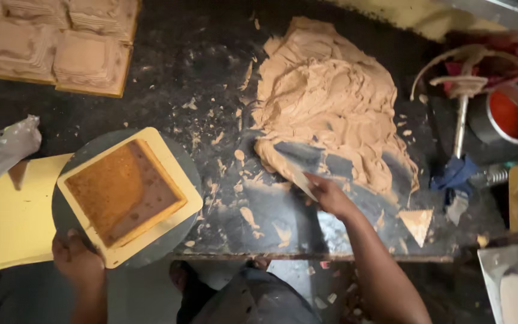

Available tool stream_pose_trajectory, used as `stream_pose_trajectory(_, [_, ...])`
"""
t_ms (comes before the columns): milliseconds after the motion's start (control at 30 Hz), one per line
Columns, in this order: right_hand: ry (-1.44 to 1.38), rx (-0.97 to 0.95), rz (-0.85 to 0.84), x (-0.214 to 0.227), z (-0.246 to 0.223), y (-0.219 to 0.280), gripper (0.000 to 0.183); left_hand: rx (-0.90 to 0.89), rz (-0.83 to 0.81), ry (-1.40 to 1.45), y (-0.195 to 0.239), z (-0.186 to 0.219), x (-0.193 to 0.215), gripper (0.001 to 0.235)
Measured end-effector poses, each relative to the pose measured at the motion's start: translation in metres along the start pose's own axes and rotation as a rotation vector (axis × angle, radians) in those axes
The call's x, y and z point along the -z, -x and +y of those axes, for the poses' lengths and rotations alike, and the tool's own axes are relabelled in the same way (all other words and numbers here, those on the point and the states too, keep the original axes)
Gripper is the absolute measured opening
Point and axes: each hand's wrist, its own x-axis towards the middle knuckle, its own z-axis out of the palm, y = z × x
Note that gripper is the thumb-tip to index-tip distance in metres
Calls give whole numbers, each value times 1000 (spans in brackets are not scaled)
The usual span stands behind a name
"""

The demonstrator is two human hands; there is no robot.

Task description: The person frosts a square cake by scooping chocolate frosting from a large pile on the counter using a spatula and spreading it across the top and sides of the cake.

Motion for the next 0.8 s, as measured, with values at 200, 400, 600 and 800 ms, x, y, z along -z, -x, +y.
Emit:
stream_pose_trajectory(200, [744, 293, -148, 68, -2, 40, 53, -40, 3, -4, 20, -3, 5, 5])
stream_pose_trajectory(400, [604, 299, 239, 165, -30, -41, 61, -9, 80, -61, 24, 17, -14, 18])
stream_pose_trajectory(600, [531, 457, 339, 68, 20, -162, 55, 24, 119, -2, 29, 13, -16, 12])
stream_pose_trajectory(800, [-369, 112, -128, 53, -26, -155, 57, 39, 122, 34, 25, 17, -21, 9])
